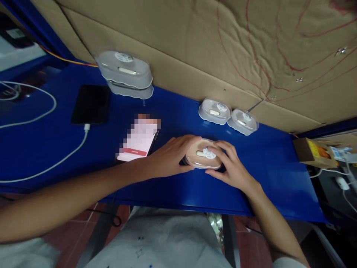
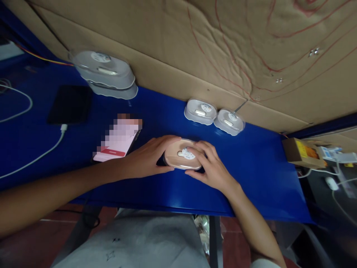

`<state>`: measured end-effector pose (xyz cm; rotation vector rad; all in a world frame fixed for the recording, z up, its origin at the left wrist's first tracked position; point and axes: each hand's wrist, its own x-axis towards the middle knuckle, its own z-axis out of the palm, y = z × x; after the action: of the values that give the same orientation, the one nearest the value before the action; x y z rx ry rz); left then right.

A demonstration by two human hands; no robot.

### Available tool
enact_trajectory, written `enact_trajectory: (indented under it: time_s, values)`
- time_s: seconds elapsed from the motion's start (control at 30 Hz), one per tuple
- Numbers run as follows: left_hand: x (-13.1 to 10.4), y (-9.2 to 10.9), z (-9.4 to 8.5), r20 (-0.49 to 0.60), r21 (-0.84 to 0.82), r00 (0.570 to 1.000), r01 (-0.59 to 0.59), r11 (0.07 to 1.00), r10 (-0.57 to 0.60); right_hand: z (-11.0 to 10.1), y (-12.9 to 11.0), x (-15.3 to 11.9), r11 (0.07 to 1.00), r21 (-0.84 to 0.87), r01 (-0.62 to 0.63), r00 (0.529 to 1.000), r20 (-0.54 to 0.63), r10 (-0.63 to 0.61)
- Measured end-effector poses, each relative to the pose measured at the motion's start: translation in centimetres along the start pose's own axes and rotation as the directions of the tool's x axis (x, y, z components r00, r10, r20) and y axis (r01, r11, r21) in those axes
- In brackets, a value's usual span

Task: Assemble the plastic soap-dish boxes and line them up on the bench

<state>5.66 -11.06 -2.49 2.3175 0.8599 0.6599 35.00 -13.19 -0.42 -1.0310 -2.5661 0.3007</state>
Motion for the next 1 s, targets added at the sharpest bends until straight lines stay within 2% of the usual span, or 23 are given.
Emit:
enact_trajectory:
  time_s: [0.2,0.5,0.73,0.83,1.0]
  values:
    - [-0.22,0.19,0.4,-0.044,0.078,0.999,0.029,0.997,-0.026,-0.04,0.17,-0.05,1.0,0.013,-0.015,0.999,0.034,0.014]
    - [0.19,0.1,-0.1,0.004,0.048,1.0,0.028,0.998,-0.028,-0.07,0.23,-0.1,0.999,0.025,-0.034,0.998,0.059,0.032]
    - [0.03,0.04,0.05,-0.001,0.051,1.0,0.0,0.999,0.0,-0.11,0.42,-0.08,0.999,0.037,-0.026,0.998,0.059,0.023]
    - [-0.1,-0.18,0.33,0.001,0.112,1.0,-0.019,0.994,0.019,-0.22,0.52,-0.07,0.999,0.025,-0.034,0.998,0.056,0.033]
    - [-0.09,-0.44,0.28,0.071,0.203,0.996,-0.059,0.977,0.045,-0.1,0.56,-0.15,0.999,0.008,-0.049,0.998,0.046,0.048]
